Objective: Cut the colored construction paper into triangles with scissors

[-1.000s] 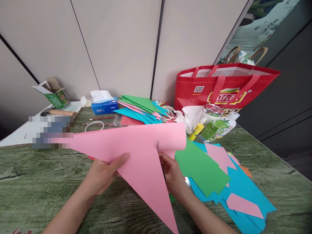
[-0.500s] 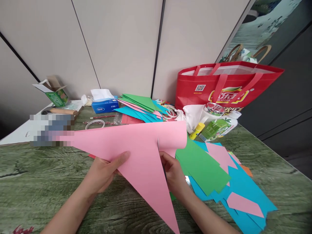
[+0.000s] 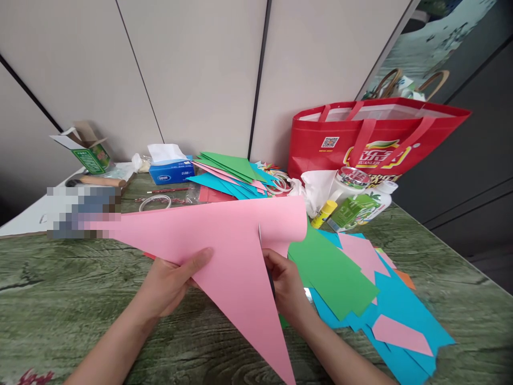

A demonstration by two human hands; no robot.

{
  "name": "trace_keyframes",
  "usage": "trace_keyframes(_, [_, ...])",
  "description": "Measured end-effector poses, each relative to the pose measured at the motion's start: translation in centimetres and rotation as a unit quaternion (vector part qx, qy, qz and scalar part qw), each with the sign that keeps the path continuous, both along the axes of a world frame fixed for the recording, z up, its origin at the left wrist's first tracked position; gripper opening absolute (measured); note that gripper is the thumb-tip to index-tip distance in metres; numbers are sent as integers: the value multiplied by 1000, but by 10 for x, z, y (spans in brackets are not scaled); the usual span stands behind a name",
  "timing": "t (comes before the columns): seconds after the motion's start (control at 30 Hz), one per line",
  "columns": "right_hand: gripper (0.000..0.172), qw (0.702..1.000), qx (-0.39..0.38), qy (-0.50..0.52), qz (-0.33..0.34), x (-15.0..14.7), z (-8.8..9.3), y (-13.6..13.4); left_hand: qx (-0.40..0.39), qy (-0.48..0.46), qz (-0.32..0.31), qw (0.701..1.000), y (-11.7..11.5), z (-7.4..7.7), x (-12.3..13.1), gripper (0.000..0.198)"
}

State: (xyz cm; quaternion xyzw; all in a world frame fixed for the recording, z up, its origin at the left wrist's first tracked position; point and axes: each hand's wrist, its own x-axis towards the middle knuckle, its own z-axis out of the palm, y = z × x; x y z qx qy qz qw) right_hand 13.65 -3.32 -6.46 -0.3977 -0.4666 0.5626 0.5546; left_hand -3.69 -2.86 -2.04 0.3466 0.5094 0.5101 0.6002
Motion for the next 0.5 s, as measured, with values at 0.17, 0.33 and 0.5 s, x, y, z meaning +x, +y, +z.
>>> trace_keyframes(0.17, [22, 1000, -9, 7, -2, 1, -2, 0, 8, -10, 4, 1000, 0, 0, -1, 30])
trace_keyframes(0.33, [25, 999, -25, 26, 12, 1, -6, 0, 2, 2, 2, 1000, 0, 2, 0, 31])
trace_keyframes(0.5, [24, 1000, -28, 14, 0, 1, -5, 0, 2, 4, -1, 1000, 0, 1, -1, 30])
